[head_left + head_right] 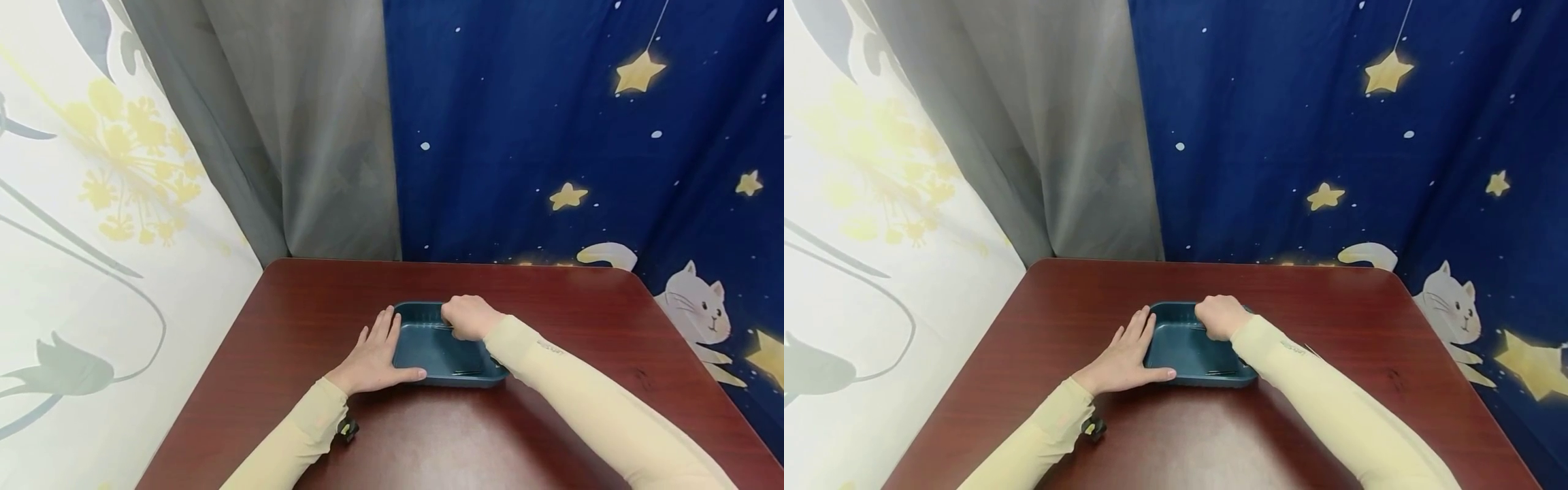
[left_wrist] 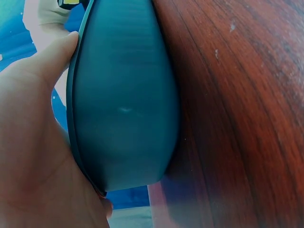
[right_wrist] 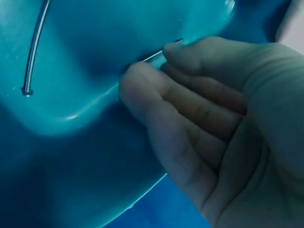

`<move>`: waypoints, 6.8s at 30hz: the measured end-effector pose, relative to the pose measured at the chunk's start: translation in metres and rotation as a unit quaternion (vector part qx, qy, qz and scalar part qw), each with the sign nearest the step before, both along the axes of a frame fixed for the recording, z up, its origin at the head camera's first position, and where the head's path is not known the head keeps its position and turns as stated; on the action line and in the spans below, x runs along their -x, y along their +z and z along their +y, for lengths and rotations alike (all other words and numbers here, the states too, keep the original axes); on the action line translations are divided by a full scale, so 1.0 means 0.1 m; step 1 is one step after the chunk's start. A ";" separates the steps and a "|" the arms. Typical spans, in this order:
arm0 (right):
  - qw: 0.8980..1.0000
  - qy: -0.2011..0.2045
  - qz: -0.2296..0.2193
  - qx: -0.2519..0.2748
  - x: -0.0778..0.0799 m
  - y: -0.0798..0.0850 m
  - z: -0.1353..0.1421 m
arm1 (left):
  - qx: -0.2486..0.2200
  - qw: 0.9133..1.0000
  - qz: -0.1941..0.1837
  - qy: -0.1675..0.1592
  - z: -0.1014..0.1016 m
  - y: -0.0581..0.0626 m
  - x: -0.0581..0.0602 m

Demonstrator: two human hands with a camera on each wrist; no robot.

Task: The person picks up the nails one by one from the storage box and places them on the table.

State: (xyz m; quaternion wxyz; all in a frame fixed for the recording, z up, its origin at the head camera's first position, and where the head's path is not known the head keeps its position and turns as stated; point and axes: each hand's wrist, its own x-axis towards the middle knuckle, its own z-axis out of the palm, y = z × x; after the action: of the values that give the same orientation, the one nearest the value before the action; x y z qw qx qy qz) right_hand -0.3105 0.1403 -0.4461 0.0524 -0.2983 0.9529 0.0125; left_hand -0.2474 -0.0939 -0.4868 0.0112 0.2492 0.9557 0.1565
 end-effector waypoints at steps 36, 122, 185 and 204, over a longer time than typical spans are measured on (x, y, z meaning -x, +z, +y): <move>0.997 0.069 -0.008 0.039 0.05 -0.25 -0.12 | 0.016 1.000 -0.007 0.003 0.00 -0.03 0.01; 0.979 -0.141 0.082 0.125 -0.57 0.27 1.38 | -0.014 0.999 0.045 0.010 0.01 -0.11 -0.01; 0.976 -0.160 0.090 0.119 -0.84 -0.33 1.61 | -0.027 0.999 0.031 -0.005 0.00 -0.07 0.00; 0.964 -0.174 0.077 0.186 -0.90 -0.32 1.21 | -0.077 0.984 0.158 -0.035 0.30 0.26 0.17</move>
State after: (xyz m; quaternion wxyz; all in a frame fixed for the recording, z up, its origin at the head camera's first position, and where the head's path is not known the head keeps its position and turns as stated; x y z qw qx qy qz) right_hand -0.2206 0.2616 -0.4781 -0.0763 -0.1309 0.9769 -0.1509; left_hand -0.2648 -0.0642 -0.4611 -0.1535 0.3044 0.9211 0.1881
